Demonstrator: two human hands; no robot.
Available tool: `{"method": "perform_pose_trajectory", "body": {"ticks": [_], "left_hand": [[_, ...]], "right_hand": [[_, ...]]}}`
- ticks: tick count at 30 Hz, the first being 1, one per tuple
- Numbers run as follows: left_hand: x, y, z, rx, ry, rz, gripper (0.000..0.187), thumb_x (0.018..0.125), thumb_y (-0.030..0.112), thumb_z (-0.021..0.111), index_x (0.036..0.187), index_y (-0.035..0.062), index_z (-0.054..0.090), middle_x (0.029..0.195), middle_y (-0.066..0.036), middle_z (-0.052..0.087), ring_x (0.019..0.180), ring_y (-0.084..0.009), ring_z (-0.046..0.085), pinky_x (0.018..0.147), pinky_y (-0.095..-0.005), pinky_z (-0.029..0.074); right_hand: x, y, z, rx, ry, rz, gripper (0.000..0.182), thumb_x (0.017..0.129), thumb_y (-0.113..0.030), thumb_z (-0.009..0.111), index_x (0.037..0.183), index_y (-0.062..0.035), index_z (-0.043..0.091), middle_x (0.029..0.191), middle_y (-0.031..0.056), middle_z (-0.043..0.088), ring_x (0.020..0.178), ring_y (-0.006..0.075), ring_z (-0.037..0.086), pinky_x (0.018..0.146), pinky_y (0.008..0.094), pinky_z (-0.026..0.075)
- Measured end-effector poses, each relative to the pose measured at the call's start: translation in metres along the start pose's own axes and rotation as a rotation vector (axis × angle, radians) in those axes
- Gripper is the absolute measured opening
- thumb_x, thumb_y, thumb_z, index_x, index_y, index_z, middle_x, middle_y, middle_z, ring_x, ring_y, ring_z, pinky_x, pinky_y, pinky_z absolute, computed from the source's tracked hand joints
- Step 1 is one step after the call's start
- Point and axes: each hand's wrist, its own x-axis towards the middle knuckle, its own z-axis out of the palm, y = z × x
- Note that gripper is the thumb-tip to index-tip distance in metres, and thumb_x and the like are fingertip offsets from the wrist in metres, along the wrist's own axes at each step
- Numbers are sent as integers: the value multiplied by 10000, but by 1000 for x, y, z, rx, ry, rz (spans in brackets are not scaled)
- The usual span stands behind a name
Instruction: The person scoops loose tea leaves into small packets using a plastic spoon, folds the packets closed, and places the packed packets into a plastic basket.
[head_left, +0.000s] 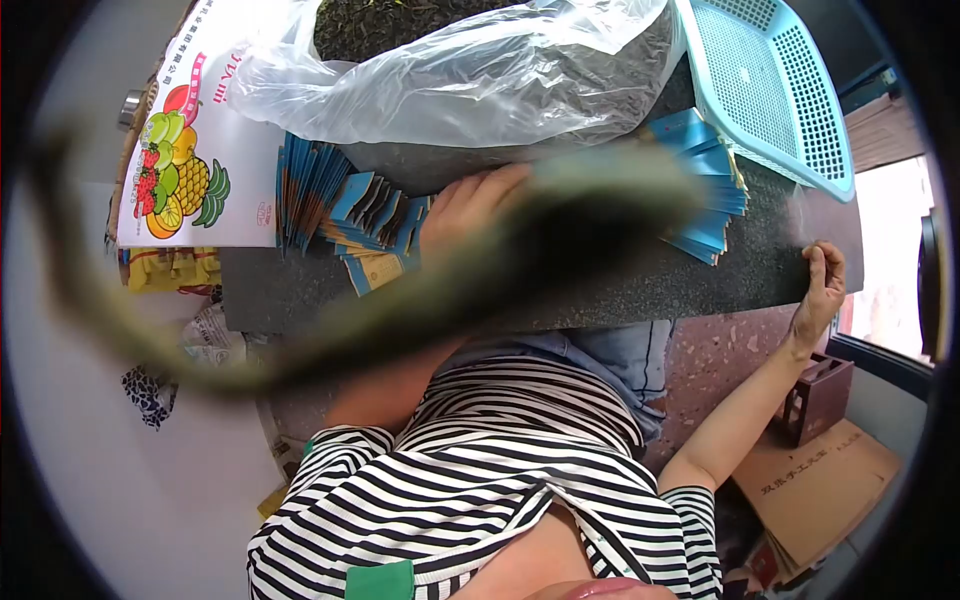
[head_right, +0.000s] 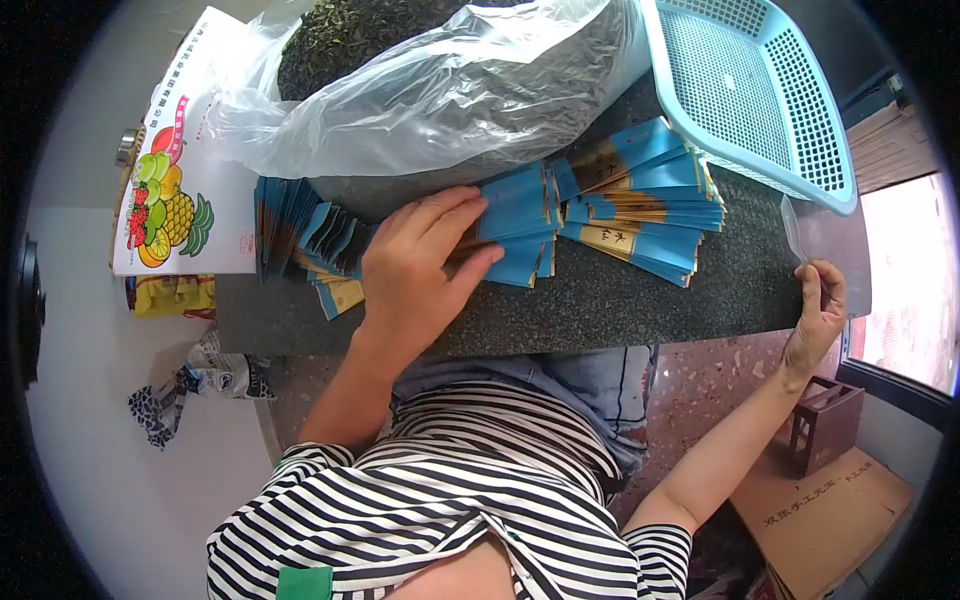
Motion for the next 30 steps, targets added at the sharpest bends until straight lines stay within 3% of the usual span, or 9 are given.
{"method": "perform_pose_trajectory", "body": {"ticks": [5,12,15,17,22,25,27,28,30], "left_hand": [[7,0,-6,-73,-9,-7,269,797,154,785,1042,52,741,1102,-65,716,932,-257,692,812,-361,551],[1,-11,-1,-160,41,-58,186,830,104,749,1005,41,735,1031,-70,728,858,-249,707,738,-340,563],[1,-11,-11,-101,37,-97,133,838,44,727,969,23,720,982,-89,726,816,-258,707,714,-335,565],[11,6,-44,-174,63,-57,130,823,2,728,950,11,704,948,-111,721,799,-259,707,702,-332,566],[27,0,-102,-325,243,112,167,796,-40,744,937,-1,664,912,-163,712,796,-266,706,691,-342,573],[35,-15,-113,-293,277,105,143,836,-20,727,947,1,639,915,-173,708,800,-273,704,693,-352,579],[40,-25,-117,-245,357,168,135,865,0,713,972,3,631,934,-172,704,797,-271,701,692,-350,578],[43,-28,-118,-237,367,167,135,865,0,713,972,3,631,934,-172,704,797,-271,701,692,-350,578],[44,-33,-123,-180,389,156,133,889,43,708,979,-1,620,945,-169,687,806,-281,696,694,-366,592]], "right_hand": [[-1,2,-2,43,13,-4,101,975,-73,657,1059,-21,681,969,36,671,919,116,612,903,242,465],[4,6,-8,14,1,12,110,962,-57,668,1065,-21,683,962,42,677,913,121,620,903,246,471],[10,10,-15,92,24,36,118,954,-41,670,1070,-18,678,966,54,675,915,137,625,914,287,488],[8,4,-20,487,135,106,113,956,-13,649,1067,-5,668,947,61,659,899,154,625,915,325,522],[19,-88,27,710,-86,-17,130,1000,-85,602,1103,-12,634,908,64,597,878,169,602,975,409,509],[29,-153,83,689,-245,-69,165,1034,-163,560,1112,-27,612,860,51,535,845,161,542,914,380,489],[34,-191,128,756,-501,-74,214,1048,-246,546,1100,-43,592,824,28,465,799,145,449,788,330,434],[34,-201,145,739,-547,-92,232,1052,-285,539,1055,-56,578,802,6,405,770,132,374,703,296,353],[36,-228,175,742,-634,-117,243,1051,-302,540,1039,-61,573,801,8,416,766,128,377,691,294,349]]}}
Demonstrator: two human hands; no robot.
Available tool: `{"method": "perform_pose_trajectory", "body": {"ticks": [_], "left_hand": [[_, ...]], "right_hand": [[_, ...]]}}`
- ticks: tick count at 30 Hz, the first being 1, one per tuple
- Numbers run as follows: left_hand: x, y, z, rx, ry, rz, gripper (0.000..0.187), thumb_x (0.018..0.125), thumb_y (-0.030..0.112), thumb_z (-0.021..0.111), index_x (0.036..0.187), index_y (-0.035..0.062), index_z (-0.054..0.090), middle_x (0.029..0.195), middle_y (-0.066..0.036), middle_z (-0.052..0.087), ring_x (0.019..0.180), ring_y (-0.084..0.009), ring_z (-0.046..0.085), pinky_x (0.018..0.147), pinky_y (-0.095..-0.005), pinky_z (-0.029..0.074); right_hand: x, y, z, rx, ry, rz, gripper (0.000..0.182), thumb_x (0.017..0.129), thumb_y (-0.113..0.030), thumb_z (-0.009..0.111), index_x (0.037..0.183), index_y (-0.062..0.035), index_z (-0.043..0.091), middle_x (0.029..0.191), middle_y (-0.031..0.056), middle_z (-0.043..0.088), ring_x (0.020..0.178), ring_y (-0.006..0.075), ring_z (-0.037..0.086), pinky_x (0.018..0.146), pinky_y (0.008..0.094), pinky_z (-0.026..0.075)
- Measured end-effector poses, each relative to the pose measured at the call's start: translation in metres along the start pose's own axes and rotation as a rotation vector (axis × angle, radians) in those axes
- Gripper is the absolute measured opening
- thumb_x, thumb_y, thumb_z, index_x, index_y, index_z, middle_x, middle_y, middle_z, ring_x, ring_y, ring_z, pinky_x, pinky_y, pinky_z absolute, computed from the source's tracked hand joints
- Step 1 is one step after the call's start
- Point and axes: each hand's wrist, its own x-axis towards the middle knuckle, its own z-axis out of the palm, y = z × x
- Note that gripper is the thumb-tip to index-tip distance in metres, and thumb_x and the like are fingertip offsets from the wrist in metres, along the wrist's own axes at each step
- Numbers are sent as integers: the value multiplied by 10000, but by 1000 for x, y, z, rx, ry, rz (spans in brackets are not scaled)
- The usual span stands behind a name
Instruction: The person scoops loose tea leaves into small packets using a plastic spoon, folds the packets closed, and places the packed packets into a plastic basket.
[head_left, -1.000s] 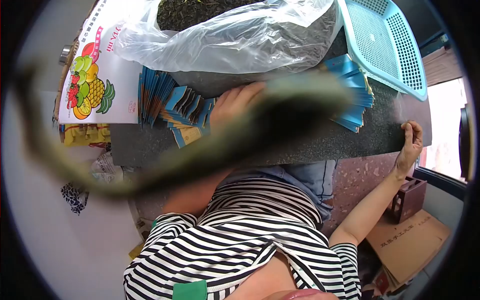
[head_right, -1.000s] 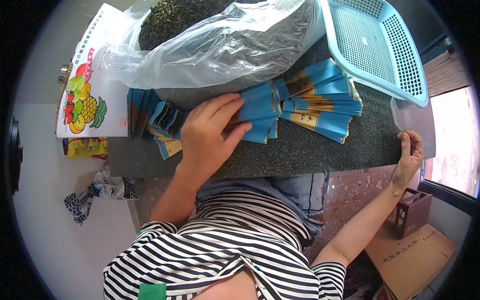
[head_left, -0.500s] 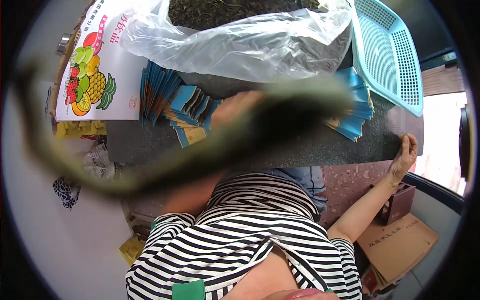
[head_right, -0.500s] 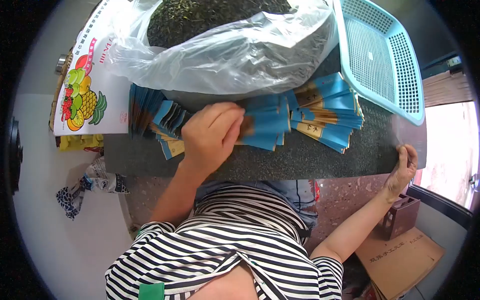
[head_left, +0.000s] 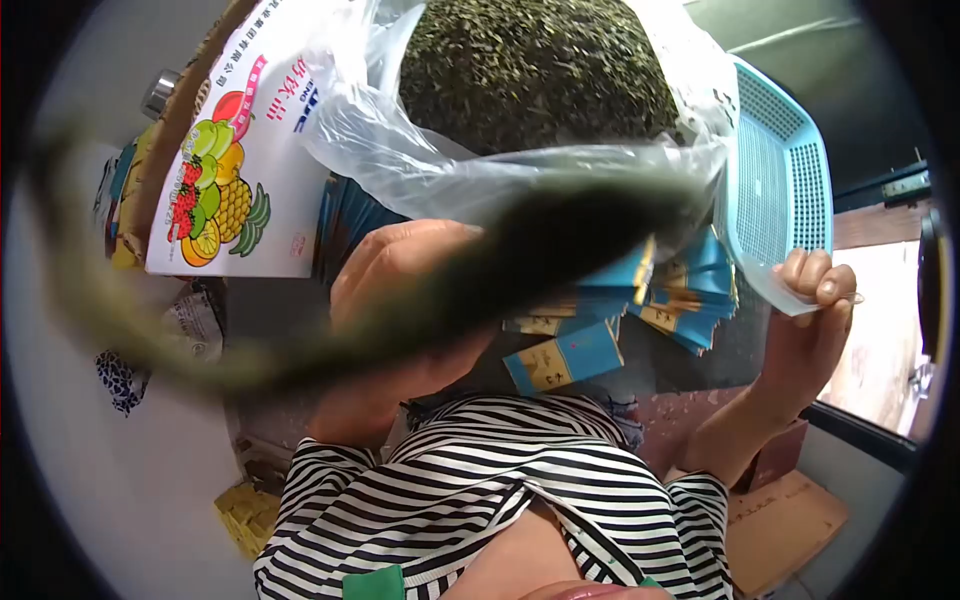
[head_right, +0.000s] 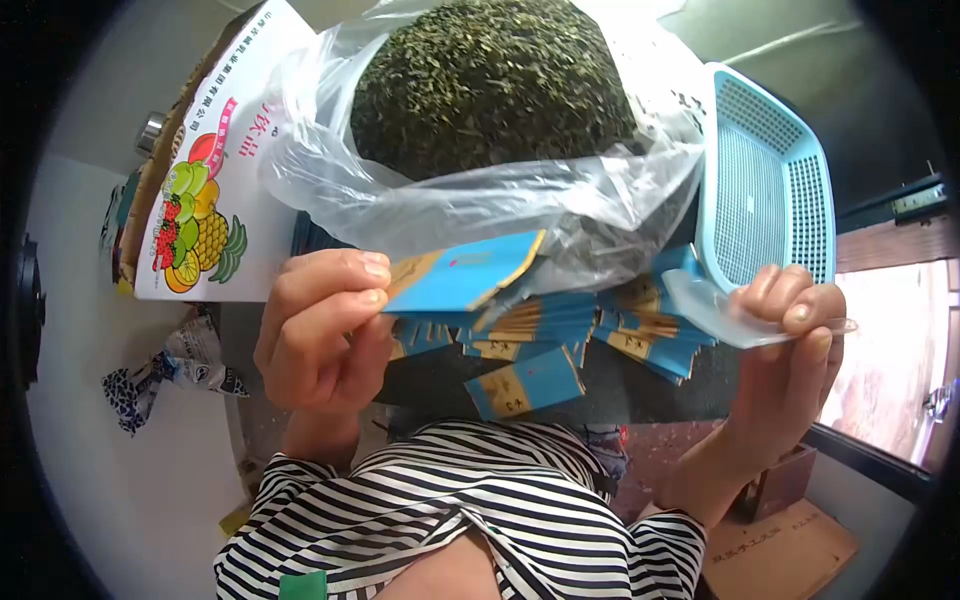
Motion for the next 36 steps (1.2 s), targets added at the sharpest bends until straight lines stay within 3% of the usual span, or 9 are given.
{"method": "perform_pose_trajectory", "body": {"ticks": [9,15,18,21,26,30,32,33,36], "left_hand": [[20,-19,-11,118,3,51,140,915,86,702,983,-1,616,952,-161,673,816,-291,690,695,-383,605],[29,-20,-5,149,-21,68,152,898,80,715,1001,13,626,962,-145,682,824,-290,698,704,-382,602],[39,-22,10,107,-82,29,186,846,103,758,963,30,634,1016,-155,689,863,-302,700,715,-385,588],[53,-27,25,-21,-85,-64,201,822,122,778,916,21,632,1109,-186,672,941,-317,690,754,-385,576],[65,-64,38,-242,-78,58,298,779,138,826,876,4,578,1240,-207,617,997,-274,668,818,-370,560],[71,-68,46,-381,-80,3,333,754,132,842,883,29,553,1216,-200,620,1032,-273,653,863,-372,544],[74,-71,49,-447,-83,-177,395,733,124,841,1029,43,593,1216,-161,619,1103,-261,624,929,-381,514],[78,-70,50,-447,-80,-167,395,733,124,841,1029,43,593,1216,-161,619,1103,-261,624,929,-381,514],[86,-78,56,-132,-152,-10,688,684,129,847,1313,90,571,1273,-105,603,1194,-295,578,1010,-404,457]], "right_hand": [[62,7,58,-244,-108,-75,303,1003,-328,614,952,-31,580,778,56,536,679,111,439,652,257,370],[66,15,77,-158,-32,-18,178,946,-160,668,956,13,626,846,85,611,699,96,502,630,226,384],[73,20,81,-229,-209,-5,93,911,-8,653,985,49,659,877,87,629,758,108,537,669,237,418],[80,24,82,-245,-238,-51,91,918,-6,642,988,50,660,880,91,630,770,114,538,672,237,417],[87,26,80,-202,-274,-156,117,948,-62,634,982,49,647,890,100,628,776,131,548,681,253,429],[93,30,79,-134,-243,-97,134,969,-89,621,1016,35,639,932,98,631,800,132,552,721,257,440],[97,34,74,-85,-248,-62,130,988,-97,605,1047,14,639,963,82,637,820,123,560,754,259,450],[99,36,73,-89,-249,-72,130,988,-97,605,1047,14,639,963,82,637,820,123,560,754,259,450],[103,39,72,-88,-186,30,125,995,-94,608,1053,12,640,975,68,641,838,108,564,761,261,459]]}}
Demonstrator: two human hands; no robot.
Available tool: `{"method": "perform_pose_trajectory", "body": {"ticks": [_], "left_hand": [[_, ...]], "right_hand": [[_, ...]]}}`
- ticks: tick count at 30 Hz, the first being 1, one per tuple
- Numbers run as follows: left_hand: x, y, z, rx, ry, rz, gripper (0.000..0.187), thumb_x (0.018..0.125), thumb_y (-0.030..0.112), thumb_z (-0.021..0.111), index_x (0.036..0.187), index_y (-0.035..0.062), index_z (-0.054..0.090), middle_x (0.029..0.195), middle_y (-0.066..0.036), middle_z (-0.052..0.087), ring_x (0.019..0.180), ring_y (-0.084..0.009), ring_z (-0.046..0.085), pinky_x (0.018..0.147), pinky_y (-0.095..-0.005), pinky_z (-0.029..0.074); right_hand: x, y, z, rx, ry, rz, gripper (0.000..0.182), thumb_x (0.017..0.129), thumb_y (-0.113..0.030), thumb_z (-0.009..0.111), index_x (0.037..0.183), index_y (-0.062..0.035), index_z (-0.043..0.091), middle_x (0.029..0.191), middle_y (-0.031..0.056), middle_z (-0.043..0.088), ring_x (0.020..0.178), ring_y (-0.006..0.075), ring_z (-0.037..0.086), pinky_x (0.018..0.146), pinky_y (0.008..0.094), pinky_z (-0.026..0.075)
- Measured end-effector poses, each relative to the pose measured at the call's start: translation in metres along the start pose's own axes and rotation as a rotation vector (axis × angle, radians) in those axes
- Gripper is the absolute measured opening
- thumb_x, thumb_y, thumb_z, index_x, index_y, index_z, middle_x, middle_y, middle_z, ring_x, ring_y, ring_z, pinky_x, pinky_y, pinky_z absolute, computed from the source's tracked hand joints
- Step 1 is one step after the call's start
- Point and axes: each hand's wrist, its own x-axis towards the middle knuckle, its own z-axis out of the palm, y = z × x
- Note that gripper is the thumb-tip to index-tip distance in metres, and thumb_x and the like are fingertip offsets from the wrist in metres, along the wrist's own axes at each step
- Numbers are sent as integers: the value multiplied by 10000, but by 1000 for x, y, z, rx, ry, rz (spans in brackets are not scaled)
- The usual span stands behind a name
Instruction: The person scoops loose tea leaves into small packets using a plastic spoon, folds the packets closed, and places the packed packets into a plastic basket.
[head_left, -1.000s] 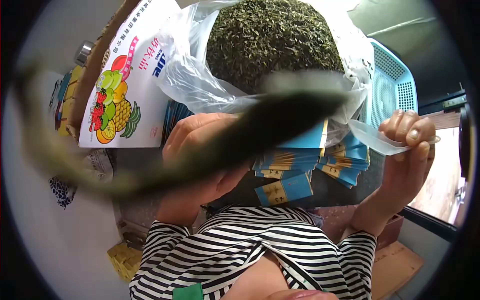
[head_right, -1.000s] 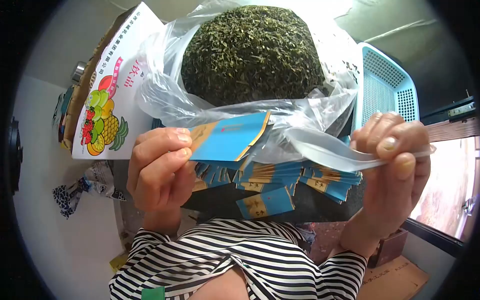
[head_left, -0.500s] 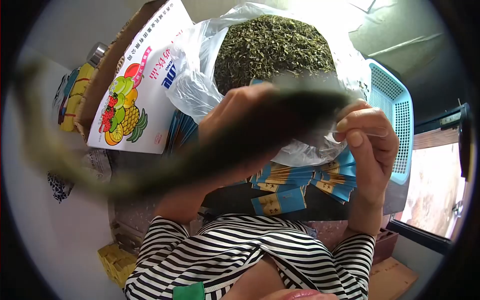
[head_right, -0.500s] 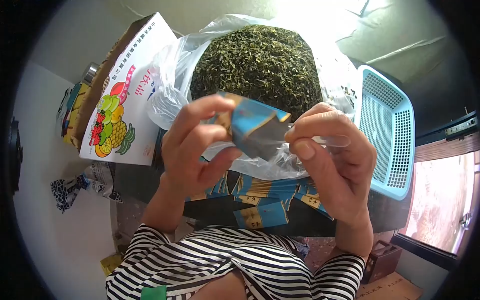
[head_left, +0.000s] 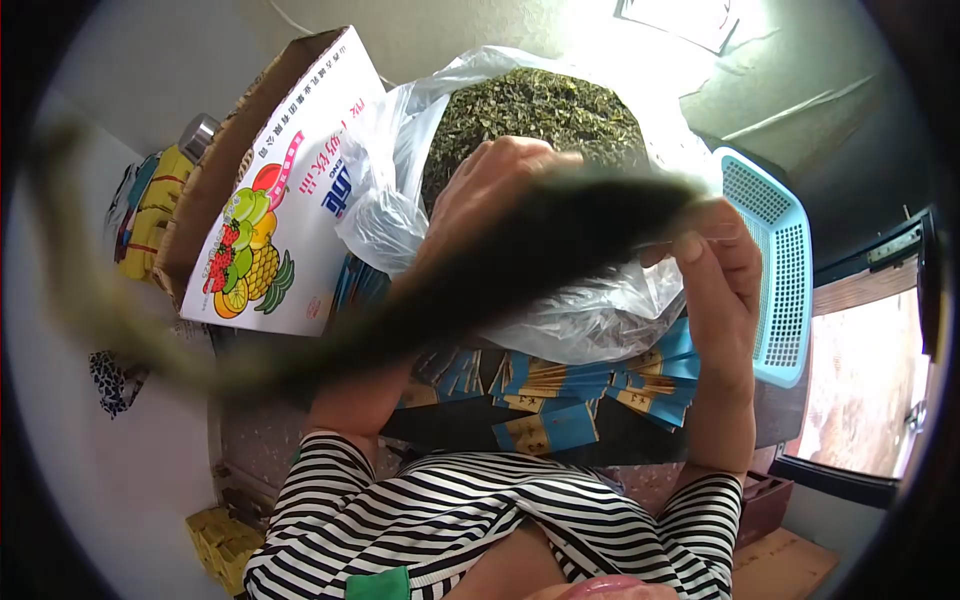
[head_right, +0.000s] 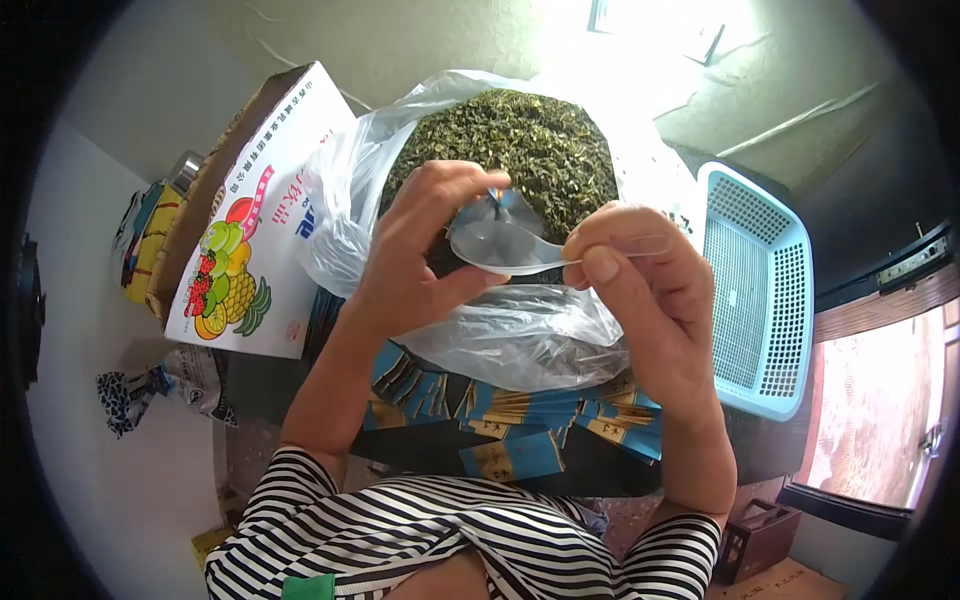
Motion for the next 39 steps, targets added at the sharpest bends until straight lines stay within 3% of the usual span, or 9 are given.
{"method": "perform_pose_trajectory", "body": {"ticks": [8,11,12,13,17,21,25,32,39], "left_hand": [[14,-15,15,-72,5,37,642,715,181,863,1286,86,586,1298,-116,611,1179,-331,588,1050,-432,420],[29,5,5,-15,-102,12,617,741,162,847,1292,80,581,1211,-109,639,1115,-294,624,976,-420,477],[28,8,10,-201,-66,-81,601,749,146,839,1287,76,581,1167,-108,642,1071,-268,638,917,-399,503],[27,9,14,-387,-32,-175,585,757,131,831,1283,73,582,1124,-107,645,1027,-242,652,858,-379,529],[19,4,24,-397,74,-81,563,766,113,822,1272,65,580,1083,-108,640,952,-210,662,771,-336,542],[13,-2,23,-270,86,-105,581,746,117,843,1257,50,576,1080,-110,641,936,-213,661,781,-327,532],[13,-3,22,-159,164,64,585,727,96,855,1243,49,583,1049,-97,637,907,-202,649,765,-319,528],[5,-6,15,-296,179,-62,525,751,54,835,1214,44,589,1055,-78,639,943,-164,644,780,-296,539],[1,-6,7,-395,127,-211,525,781,30,817,1243,50,570,1087,-56,629,970,-130,631,807,-275,546]], "right_hand": [[10,3,-8,-352,53,-72,72,984,-52,609,1022,-16,659,976,55,653,870,105,592,783,261,476],[19,-2,-5,-434,42,-119,80,984,-52,595,1008,-15,662,969,54,652,858,122,605,773,263,477],[21,-2,-7,-437,42,-123,80,984,-52,595,1008,-15,662,969,54,652,858,122,605,773,263,477],[22,0,-10,-308,69,-61,101,996,-79,584,1018,-17,661,944,53,651,842,123,606,760,264,477],[29,-4,-6,71,174,184,179,1034,-163,549,1054,-25,662,861,53,646,782,109,594,723,260,474],[30,7,-9,-126,157,110,203,1044,-190,550,1073,-23,662,818,55,646,739,81,575,706,234,461],[29,1,7,-419,130,-73,189,1041,-172,552,1057,-17,660,837,38,648,759,65,568,696,228,455],[41,-2,1,-150,112,118,209,1039,-197,538,1047,-37,673,772,4,601,701,73,535,671,242,431],[39,-14,-35,-306,232,8,202,1025,-229,562,1020,-69,686,776,-15,598,676,61,495,641,238,379]]}}
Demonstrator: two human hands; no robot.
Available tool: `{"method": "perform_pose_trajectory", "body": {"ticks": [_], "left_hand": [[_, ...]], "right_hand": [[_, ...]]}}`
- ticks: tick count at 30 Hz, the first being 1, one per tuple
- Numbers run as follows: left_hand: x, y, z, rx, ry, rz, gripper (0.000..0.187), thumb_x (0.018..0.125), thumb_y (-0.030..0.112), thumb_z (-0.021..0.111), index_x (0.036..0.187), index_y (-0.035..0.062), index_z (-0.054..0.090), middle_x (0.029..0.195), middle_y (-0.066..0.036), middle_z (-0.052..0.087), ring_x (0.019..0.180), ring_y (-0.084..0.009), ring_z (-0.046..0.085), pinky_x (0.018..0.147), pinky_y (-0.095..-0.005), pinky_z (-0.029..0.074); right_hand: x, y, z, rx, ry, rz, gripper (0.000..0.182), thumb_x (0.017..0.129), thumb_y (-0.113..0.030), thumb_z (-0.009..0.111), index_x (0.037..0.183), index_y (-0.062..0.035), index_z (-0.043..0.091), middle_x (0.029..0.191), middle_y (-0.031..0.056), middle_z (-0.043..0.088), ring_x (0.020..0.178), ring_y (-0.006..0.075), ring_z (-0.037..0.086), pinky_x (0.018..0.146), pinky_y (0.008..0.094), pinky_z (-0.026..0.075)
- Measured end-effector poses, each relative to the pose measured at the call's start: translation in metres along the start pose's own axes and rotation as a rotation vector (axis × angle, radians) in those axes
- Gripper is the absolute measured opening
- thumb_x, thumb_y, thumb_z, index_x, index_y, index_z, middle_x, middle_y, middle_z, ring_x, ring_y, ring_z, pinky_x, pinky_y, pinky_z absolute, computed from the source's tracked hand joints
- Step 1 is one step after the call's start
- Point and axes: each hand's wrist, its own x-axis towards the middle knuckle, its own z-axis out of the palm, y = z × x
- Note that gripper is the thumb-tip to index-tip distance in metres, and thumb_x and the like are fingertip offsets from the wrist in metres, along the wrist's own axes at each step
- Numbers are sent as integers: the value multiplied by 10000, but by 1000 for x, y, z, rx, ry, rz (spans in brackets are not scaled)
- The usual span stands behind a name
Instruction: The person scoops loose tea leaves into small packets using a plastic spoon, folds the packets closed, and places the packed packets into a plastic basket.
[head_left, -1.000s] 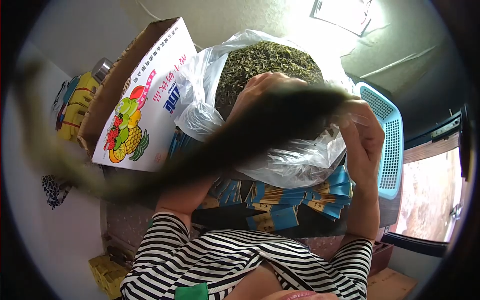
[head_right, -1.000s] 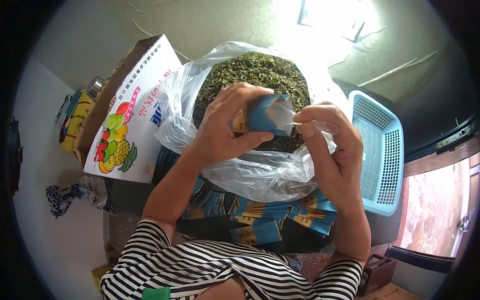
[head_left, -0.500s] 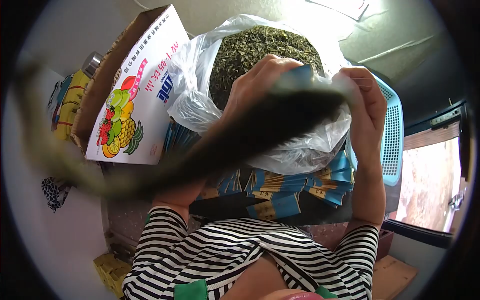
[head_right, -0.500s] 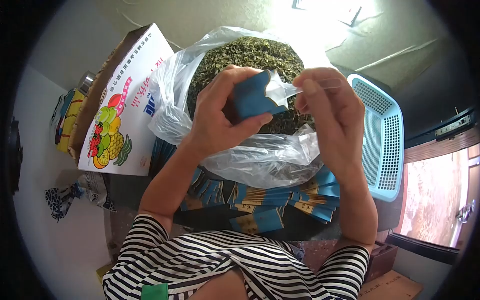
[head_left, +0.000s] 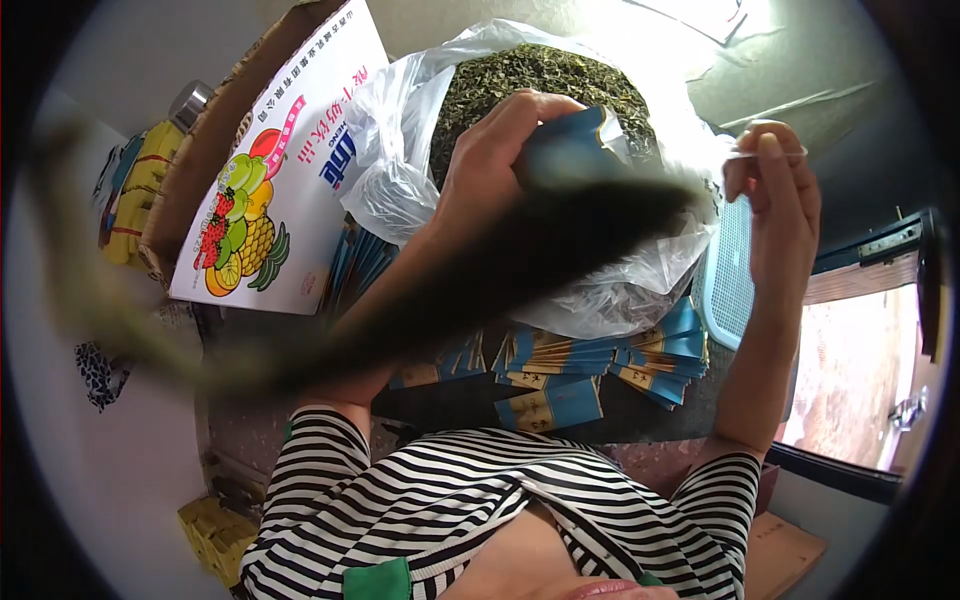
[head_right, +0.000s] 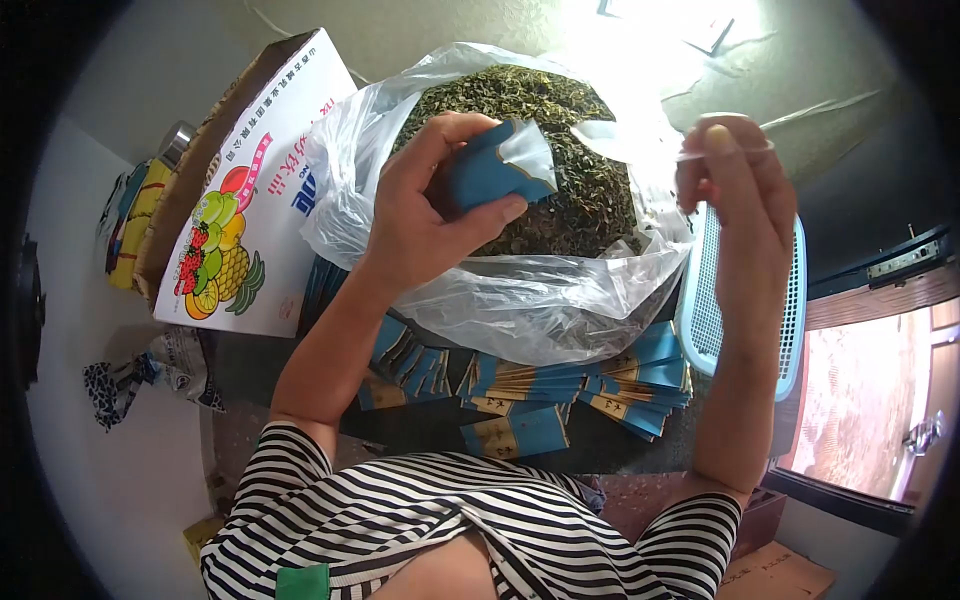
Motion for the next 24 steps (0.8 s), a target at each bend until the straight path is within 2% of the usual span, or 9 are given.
{"method": "perform_pose_trajectory", "body": {"ticks": [1,4,6,8,9,10,12,17,24], "left_hand": [[0,1,-1,-3,0,1,525,781,30,817,1243,50,570,1087,-56,629,970,-130,631,807,-275,546],[-1,2,-5,-34,21,9,525,792,24,808,1258,54,568,1088,-52,627,977,-120,625,809,-268,544],[-3,2,-10,-77,26,-76,535,788,35,813,1265,58,572,1089,-51,628,982,-119,622,813,-264,539],[-4,4,-13,-86,39,-120,539,783,39,816,1264,57,575,1085,-50,629,980,-119,621,817,-262,535],[-4,6,-14,-95,49,-160,543,777,42,819,1263,57,578,1081,-50,630,978,-118,619,821,-261,530],[-3,8,-16,-95,50,-152,543,777,42,819,1263,57,578,1081,-50,630,978,-118,619,821,-261,530],[-4,11,-18,-53,65,-175,554,765,45,826,1262,56,581,1078,-49,633,961,-118,619,828,-258,522],[-6,9,-20,-61,53,-180,533,768,39,823,1245,52,585,1088,-48,634,950,-121,619,826,-263,519],[-7,-1,-25,89,37,-54,502,781,49,824,1225,49,588,1086,-60,641,959,-129,624,820,-279,531]], "right_hand": [[0,2,-7,-51,19,-66,196,1022,-225,565,996,-65,676,772,-29,572,669,55,461,626,235,353],[-4,-12,-20,-278,-144,-35,173,1018,-200,572,976,-58,660,773,-40,545,689,45,445,634,230,349],[-10,-10,-14,-348,-121,-11,148,1015,-150,569,945,-44,644,733,-42,517,644,41,410,595,227,340],[-13,-8,-12,-629,-288,56,132,1005,-120,579,933,-29,641,675,-25,506,583,48,399,533,246,343],[-12,8,-5,-621,-289,-42,132,997,-111,587,930,-9,638,612,9,487,534,67,405,488,274,345],[-12,12,0,-720,-318,-11,126,987,-118,601,962,-3,647,605,47,522,544,82,462,503,290,381],[-12,18,17,-680,-265,-97,147,990,-141,597,988,-6,654,610,67,561,544,102,499,518,297,403],[-6,52,43,-593,-219,-94,182,994,-173,586,1018,-11,666,647,86,611,584,121,560,579,302,450],[10,62,35,-349,-196,-82,202,1018,-188,566,1041,-24,680,800,23,666,755,88,609,716,249,499]]}}
